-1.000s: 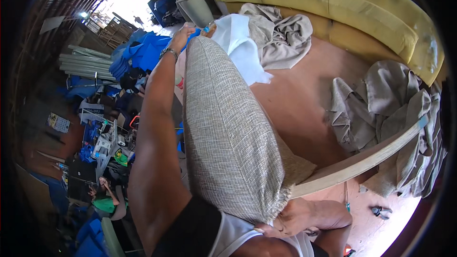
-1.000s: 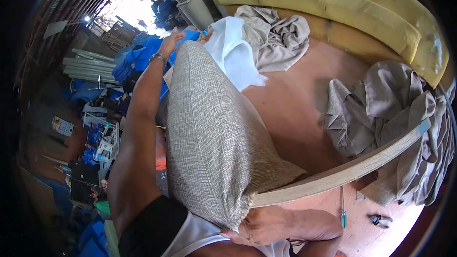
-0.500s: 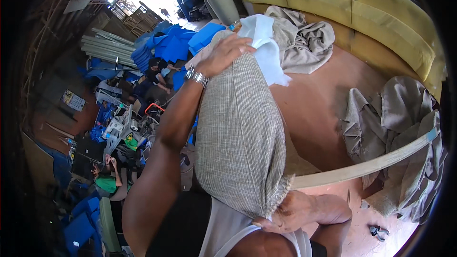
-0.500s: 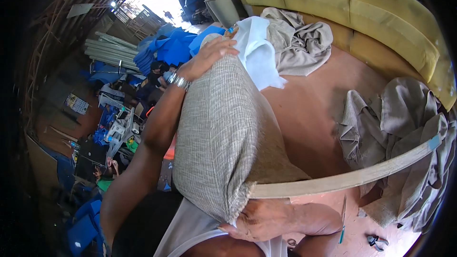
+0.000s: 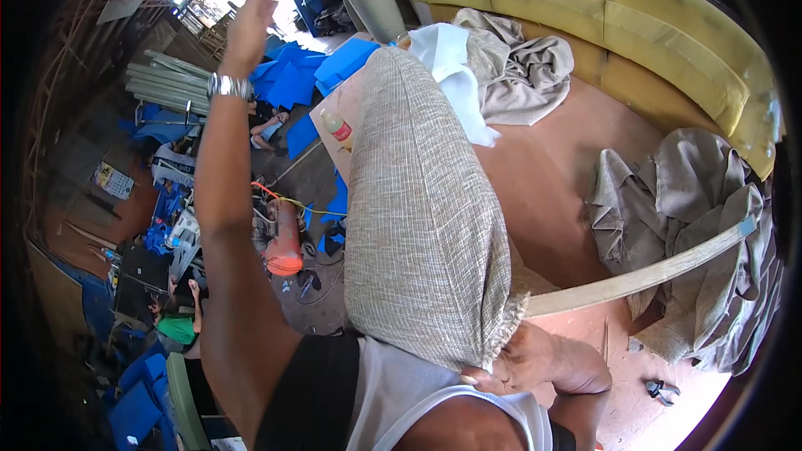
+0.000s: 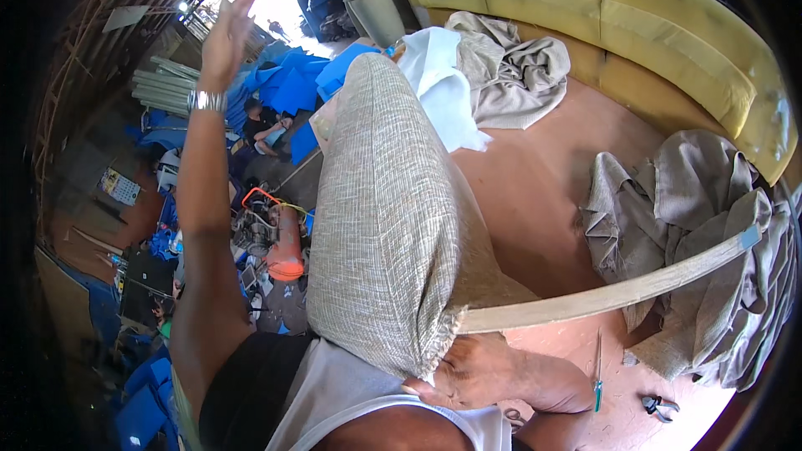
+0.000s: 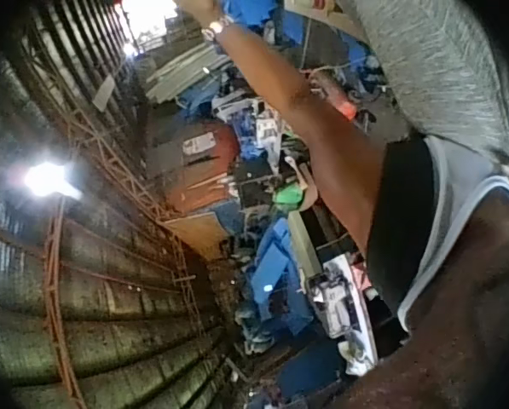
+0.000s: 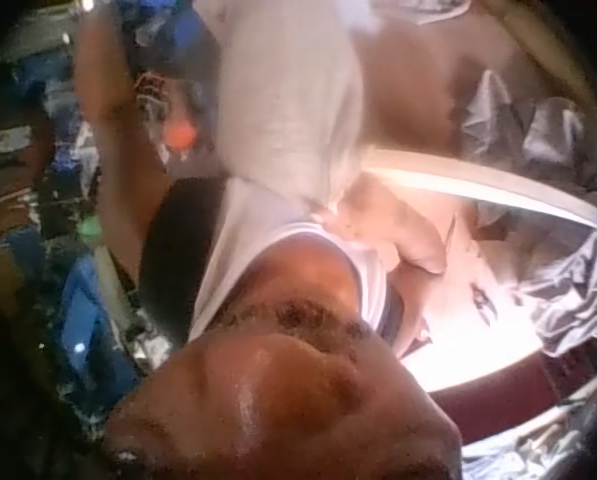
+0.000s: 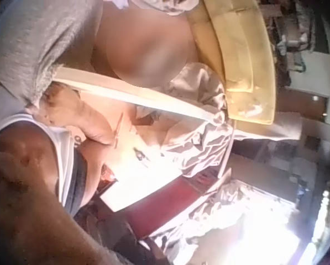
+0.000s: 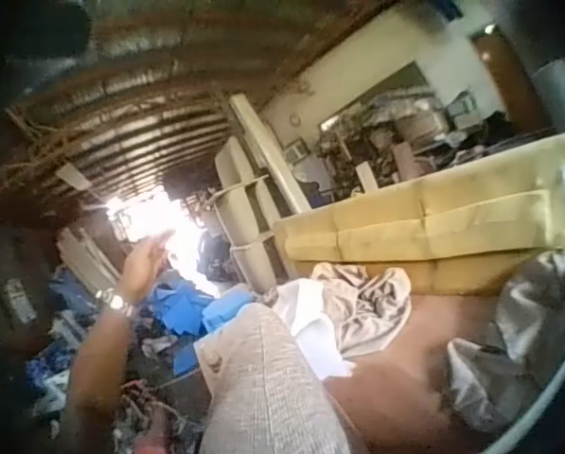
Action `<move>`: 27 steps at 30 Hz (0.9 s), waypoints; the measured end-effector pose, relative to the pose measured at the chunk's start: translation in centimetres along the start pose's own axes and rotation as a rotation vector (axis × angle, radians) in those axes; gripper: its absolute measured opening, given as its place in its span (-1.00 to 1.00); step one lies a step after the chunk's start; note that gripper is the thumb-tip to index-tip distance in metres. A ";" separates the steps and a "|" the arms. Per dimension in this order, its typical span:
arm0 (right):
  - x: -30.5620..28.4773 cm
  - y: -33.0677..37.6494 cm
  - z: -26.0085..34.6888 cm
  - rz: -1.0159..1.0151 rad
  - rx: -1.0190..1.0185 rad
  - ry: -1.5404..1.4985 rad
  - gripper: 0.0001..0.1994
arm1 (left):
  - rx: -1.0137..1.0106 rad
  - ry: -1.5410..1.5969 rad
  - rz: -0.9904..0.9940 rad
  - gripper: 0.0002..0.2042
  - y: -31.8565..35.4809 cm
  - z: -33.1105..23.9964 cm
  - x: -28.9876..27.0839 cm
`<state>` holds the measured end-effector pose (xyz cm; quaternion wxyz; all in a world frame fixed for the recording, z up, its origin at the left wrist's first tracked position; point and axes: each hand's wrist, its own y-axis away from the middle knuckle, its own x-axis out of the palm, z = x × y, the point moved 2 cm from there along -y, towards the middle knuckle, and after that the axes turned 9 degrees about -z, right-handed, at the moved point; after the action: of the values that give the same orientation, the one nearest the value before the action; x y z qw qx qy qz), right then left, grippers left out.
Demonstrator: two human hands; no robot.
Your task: The person wraps a piece of beige fabric around a wooden furniture component, likely a chair armrest. They smooth the fabric, trim the excess with scissors, and secure it using a staple gun.
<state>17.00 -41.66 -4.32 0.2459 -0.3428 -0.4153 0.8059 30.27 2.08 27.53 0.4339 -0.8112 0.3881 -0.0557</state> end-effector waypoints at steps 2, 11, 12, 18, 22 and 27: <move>-0.3 -0.5 -0.2 -0.055 0.008 -0.064 -0.69 | 0.058 -0.208 -0.012 -0.51 -2.8 4.6 0.9; -0.4 -0.1 -0.4 -0.062 0.137 -0.297 -0.75 | 0.229 -0.321 0.853 -0.39 18.7 3.3 9.0; -0.4 0.7 -0.8 -0.062 0.085 -0.240 -0.76 | 0.326 -0.351 0.919 -0.35 21.0 -0.7 9.3; 1.5 0.8 -2.7 -0.253 0.042 -0.136 -0.57 | 0.592 -0.314 1.245 -0.24 28.0 -13.4 9.4; 0.4 0.1 1.5 -0.239 0.500 -0.338 -0.68 | 0.597 -0.379 1.172 -0.22 28.9 -12.9 9.1; 9.1 2.3 4.2 -0.735 0.584 -0.788 -0.26 | 0.639 -0.397 1.140 -0.23 29.0 -12.7 9.3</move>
<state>7.70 -38.80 -7.62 0.4194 0.2284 -0.3282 0.8150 14.41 -21.98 11.37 0.6767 -0.3070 0.6323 0.2194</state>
